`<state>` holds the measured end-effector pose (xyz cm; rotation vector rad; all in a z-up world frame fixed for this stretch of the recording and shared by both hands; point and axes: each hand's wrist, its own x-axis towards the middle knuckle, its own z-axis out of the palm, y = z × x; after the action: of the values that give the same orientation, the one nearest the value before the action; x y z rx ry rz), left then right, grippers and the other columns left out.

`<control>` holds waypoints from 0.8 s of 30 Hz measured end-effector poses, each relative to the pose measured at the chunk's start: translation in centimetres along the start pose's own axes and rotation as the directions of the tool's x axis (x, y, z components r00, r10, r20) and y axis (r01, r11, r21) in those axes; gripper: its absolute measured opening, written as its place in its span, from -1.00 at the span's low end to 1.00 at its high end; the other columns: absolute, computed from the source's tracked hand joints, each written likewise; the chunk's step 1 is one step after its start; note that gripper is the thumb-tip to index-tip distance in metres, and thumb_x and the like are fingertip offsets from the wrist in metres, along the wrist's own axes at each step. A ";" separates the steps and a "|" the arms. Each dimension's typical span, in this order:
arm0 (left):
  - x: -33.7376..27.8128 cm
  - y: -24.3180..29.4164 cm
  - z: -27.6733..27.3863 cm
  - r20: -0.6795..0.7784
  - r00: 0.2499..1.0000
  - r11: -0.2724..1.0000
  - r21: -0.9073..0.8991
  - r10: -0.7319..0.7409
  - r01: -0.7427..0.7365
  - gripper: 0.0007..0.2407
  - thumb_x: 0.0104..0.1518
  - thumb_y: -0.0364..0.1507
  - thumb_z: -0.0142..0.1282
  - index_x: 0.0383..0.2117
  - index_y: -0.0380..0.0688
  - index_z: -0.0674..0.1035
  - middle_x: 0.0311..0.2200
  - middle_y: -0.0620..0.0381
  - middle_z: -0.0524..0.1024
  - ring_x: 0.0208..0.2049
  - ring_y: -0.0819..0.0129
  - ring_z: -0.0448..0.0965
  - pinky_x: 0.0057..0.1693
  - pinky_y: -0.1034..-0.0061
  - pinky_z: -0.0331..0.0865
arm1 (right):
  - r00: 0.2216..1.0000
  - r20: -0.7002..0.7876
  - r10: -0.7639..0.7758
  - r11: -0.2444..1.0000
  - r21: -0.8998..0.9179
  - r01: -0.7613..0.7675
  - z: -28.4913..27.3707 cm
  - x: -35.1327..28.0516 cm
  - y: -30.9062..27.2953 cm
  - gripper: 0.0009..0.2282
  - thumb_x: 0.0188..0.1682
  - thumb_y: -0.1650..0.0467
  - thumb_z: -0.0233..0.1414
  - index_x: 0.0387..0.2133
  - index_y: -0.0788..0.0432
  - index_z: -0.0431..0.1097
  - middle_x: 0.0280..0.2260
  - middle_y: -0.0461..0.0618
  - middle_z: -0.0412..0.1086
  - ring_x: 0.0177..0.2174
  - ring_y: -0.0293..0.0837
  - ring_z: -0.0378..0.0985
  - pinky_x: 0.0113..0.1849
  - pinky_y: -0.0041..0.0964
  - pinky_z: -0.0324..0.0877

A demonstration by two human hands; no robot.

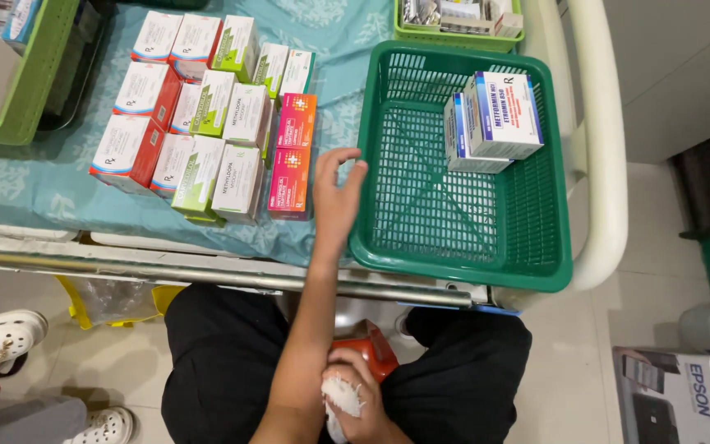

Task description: The person sits on a low stool and wipes several small medicine boxes with a white cloth. They pick up each box from a green basket, wipe it thoroughly, and place it on a nearby bed. The person handles boxes of different colors and sizes one at a time.

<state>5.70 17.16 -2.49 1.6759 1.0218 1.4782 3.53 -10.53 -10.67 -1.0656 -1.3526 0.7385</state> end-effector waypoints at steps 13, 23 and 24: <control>-3.9 -12.5 2.8 0.116 0.933 0.789 -0.504 -0.342 0.351 -0.70 0.35 -0.31 -0.14 -0.03 -0.30 0.55 0.02 0.03 0.52 0.05 0.33 0.46 0.20 0.54 0.29 | 0.878 -0.007 0.478 0.786 0.448 -0.425 0.2 1.9 5.7 -0.67 0.08 0.37 -0.10 0.05 0.30 0.33 0.02 0.08 0.32 -0.06 -0.08 0.35 -0.01 -0.28 0.22; -4.0 -11.3 2.4 0.103 0.966 0.886 -0.385 -0.239 0.260 -0.69 0.37 -0.32 -0.19 -0.06 -0.31 0.55 0.11 -0.02 0.47 0.17 0.20 0.42 0.32 0.45 0.20 | 0.750 0.284 0.597 0.507 0.591 -0.628 0.7 -7.1 8.8 -0.67 -0.01 0.49 -0.09 0.05 0.27 0.30 -0.03 0.06 0.40 -0.10 -0.12 0.43 -0.02 -0.28 0.29; -4.0 -11.1 2.4 0.104 0.965 0.884 -0.387 -0.240 0.261 -0.69 0.37 -0.32 -0.19 -0.06 -0.31 0.55 0.11 -0.02 0.47 0.17 0.20 0.42 0.32 0.45 0.20 | 0.749 0.282 0.599 0.507 0.591 -0.628 0.4 -6.3 9.5 -0.67 -0.01 0.49 -0.09 0.05 0.27 0.30 -0.03 0.06 0.40 -0.10 -0.12 0.43 -0.02 -0.28 0.29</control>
<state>6.54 18.83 -14.41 1.2360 0.8059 1.3526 3.83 -12.62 -21.85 -0.9238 -0.5781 1.6502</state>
